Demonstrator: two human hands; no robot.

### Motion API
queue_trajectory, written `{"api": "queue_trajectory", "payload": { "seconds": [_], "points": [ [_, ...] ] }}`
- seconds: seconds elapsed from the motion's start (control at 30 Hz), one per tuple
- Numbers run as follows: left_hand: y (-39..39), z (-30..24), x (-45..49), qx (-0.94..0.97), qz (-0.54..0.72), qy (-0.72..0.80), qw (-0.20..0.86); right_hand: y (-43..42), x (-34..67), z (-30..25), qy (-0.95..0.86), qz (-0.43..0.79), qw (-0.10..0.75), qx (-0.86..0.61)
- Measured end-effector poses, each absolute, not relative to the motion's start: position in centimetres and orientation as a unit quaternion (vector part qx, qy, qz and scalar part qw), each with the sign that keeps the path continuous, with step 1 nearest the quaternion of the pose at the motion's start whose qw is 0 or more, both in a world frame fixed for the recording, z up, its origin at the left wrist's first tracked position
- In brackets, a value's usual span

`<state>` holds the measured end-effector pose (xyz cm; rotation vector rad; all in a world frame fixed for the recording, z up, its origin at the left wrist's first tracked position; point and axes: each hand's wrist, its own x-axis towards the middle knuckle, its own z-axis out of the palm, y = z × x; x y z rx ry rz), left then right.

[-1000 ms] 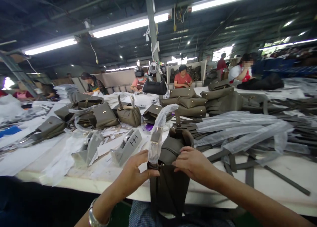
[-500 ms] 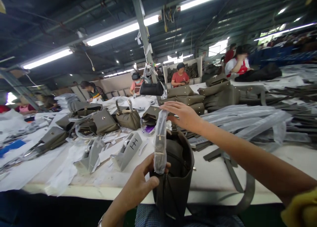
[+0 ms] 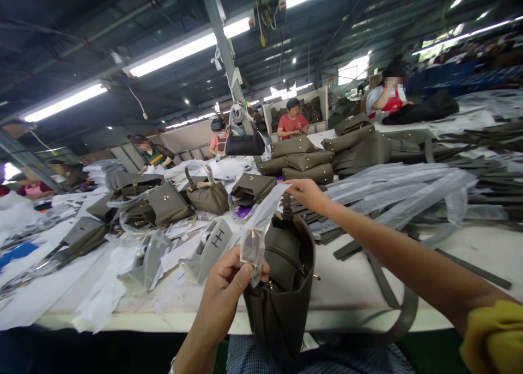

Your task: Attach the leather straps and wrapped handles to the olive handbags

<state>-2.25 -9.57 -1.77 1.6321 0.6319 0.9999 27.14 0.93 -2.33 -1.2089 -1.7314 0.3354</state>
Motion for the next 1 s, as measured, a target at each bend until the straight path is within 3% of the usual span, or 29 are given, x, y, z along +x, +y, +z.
{"api": "queue_trajectory", "payload": {
  "seconds": [0.27, 0.53, 0.6, 0.7, 0.8, 0.9, 1.0],
  "points": [
    [-9.6, -1.7, -1.0, 0.613, 0.422, 0.268, 0.612, 2.1, 27.3, -6.1, -0.657, 0.277, 0.517, -0.474],
    [-10.6, 0.2, 0.4, 0.536, 0.438, 0.270, 0.669, 0.9, 27.4, -5.9, -0.621, 0.308, 0.550, -0.466],
    [-10.8, 0.5, 0.4, 0.533, 0.447, 0.283, 0.661, -0.3, 27.3, -5.0, -0.613, 0.275, 0.568, -0.476],
    [-11.0, 0.6, 0.2, 0.533, 0.447, 0.297, 0.654, -2.6, 26.5, -3.1, -0.631, 0.108, 0.601, -0.479],
    [-11.2, 0.6, 0.0, 0.541, 0.449, 0.284, 0.652, -3.8, 25.4, -1.3, -0.704, -0.045, 0.548, -0.450],
    [-11.1, 0.5, 0.0, 0.560, 0.455, 0.261, 0.641, -3.4, 24.6, -0.3, -0.761, -0.027, 0.460, -0.457],
    [-10.9, 0.2, -0.3, 0.580, 0.462, 0.276, 0.611, -3.6, 24.2, -0.1, -0.745, -0.022, 0.449, -0.493]
  ]
}}
